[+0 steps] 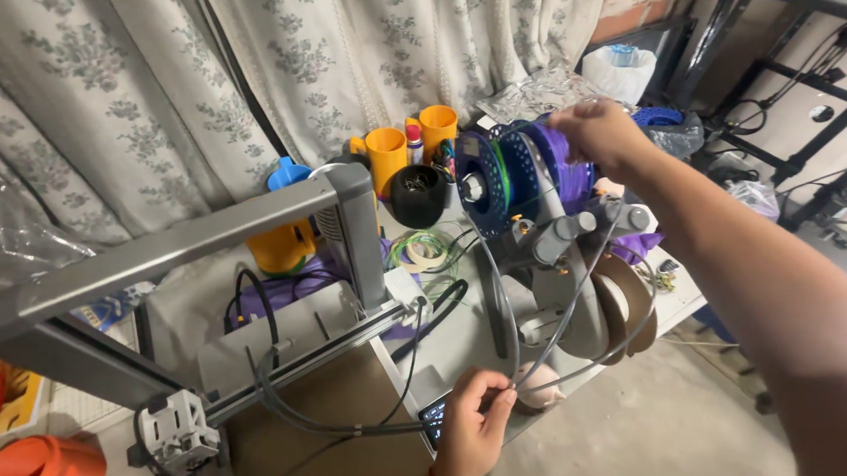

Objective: Operating a 3D printer by threading filament through guide tubes and adjusting settings on the control screen

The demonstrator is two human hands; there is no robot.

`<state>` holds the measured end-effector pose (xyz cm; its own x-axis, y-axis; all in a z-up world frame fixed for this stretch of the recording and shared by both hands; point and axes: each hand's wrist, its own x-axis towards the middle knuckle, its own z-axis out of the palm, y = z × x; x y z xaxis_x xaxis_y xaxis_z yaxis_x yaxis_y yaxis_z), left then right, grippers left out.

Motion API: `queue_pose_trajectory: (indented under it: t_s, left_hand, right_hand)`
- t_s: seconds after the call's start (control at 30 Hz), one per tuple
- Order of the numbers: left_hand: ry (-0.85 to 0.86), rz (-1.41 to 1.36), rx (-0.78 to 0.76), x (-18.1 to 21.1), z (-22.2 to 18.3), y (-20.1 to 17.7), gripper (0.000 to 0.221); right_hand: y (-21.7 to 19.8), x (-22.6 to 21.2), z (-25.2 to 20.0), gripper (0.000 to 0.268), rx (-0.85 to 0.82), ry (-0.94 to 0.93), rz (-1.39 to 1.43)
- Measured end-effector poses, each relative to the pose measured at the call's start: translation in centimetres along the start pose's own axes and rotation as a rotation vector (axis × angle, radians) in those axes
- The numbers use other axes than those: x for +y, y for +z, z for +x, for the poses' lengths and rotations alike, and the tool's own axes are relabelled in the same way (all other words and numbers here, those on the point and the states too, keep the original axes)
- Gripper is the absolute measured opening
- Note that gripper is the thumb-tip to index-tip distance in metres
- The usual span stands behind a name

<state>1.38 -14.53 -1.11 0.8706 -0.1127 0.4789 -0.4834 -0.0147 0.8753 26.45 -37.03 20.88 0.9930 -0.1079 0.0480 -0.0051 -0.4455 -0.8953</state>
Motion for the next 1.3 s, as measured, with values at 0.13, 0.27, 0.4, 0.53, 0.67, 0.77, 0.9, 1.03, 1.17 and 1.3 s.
queue_pose_trajectory:
  t_s: [0.13,0.27,0.4,0.53,0.67,0.77,0.9,1.03,1.17,1.3]
  left_hand:
    - [-0.006,0.01,-0.028,0.5,0.3,0.0,0.009]
    - [-0.036,0.011,0.002,0.2,0.4,0.0,0.008]
    - [-0.056,-0.004,0.011,0.5,0.6,-0.4,0.01]
    - [-0.054,-0.017,0.024,0.3,0.2,-0.4,0.01]
    - [-0.051,-0.04,0.024,0.3,-0.3,-0.2,0.01]
    - [-0.051,-0.046,0.025,0.3,-0.3,-0.1,0.01]
    - [0.005,-0.007,0.058,0.6,-0.7,0.2,0.009]
    - [0.021,-0.007,0.067,-0.3,-1.3,0.8,0.007]
    - [0.106,0.017,0.072,-0.1,-1.2,0.8,0.006]
    - [0.095,-0.016,0.055,-1.2,-1.7,1.1,0.006]
  right_hand:
    - [-0.2,1.4,-0.6,0.018,-0.007,-0.027,-0.213]
    - [0.4,2.7,-0.4,0.037,-0.015,-0.101,0.331]
    - [0.2,-1.3,-6.0,0.042,0.023,-0.099,0.237]
    - [-1.0,0.3,-4.6,0.026,-0.005,-0.151,0.429]
    - [-1.9,0.8,-4.5,0.037,0.063,-0.247,0.443]
    - [-1.9,1.6,-2.9,0.026,0.073,-0.239,0.252]
    - [1.0,2.1,-0.8,0.04,0.028,-0.036,-0.273]
    - [5.8,3.4,0.8,0.045,0.132,-0.337,-0.72]
    - [9.8,4.0,2.8,0.046,0.01,0.006,-0.912]
    - [11.3,5.1,6.2,0.041,0.032,-0.027,-0.875]
